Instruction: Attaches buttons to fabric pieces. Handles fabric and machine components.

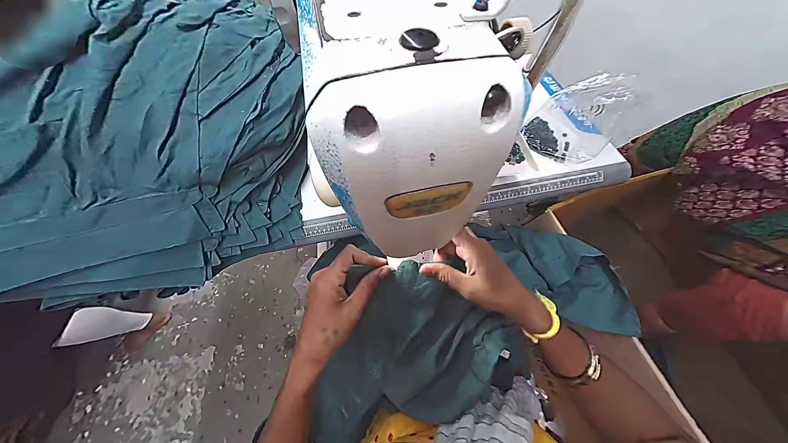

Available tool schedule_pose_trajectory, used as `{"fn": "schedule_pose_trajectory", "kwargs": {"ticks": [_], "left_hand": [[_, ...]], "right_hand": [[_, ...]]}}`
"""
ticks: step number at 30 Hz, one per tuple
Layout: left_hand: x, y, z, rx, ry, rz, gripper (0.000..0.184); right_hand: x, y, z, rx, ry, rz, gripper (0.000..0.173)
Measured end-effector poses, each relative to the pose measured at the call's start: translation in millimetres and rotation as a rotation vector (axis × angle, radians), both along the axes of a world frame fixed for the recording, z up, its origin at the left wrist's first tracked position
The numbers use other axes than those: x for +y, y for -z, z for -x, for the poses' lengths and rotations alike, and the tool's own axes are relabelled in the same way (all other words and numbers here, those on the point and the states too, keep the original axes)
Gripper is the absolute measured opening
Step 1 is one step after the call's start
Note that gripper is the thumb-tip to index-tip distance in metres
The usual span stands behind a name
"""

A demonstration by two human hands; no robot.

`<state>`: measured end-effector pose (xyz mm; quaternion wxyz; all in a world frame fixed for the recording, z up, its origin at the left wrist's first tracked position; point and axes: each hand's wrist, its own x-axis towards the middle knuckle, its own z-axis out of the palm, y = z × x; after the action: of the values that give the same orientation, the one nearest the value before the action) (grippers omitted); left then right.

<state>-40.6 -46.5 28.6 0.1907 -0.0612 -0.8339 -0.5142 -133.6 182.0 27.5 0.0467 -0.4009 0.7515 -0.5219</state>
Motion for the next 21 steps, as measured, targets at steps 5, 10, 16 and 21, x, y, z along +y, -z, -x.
{"fn": "schedule_pose_trajectory", "kwargs": {"ticks": [5, 10, 16, 21], "left_hand": [[8.1, 13.9, 4.7, -0.162, -0.077, -0.071, 0.018], [6.5, 27.2, -18.6, -0.093, 0.043, -0.037, 0.019], [9.4, 29.0, -25.3, 0.049, 0.091, -0.105, 0.017], [16.8, 11.4, -4.1, -0.092, -0.130, -0.202, 0.015]], "right_hand": [[-8.4, -1.9, 18.0, -0.189, 0.165, -0.160, 0.037], [-30.2, -12.2, 23.7, -0.151, 0.243, -0.330, 0.040], [-13.7, -3.0, 31.7, -0.221, 0.051, -0.200, 0.045], [17.6, 7.7, 20.3, -0.352, -0.065, -0.274, 0.039]]}}
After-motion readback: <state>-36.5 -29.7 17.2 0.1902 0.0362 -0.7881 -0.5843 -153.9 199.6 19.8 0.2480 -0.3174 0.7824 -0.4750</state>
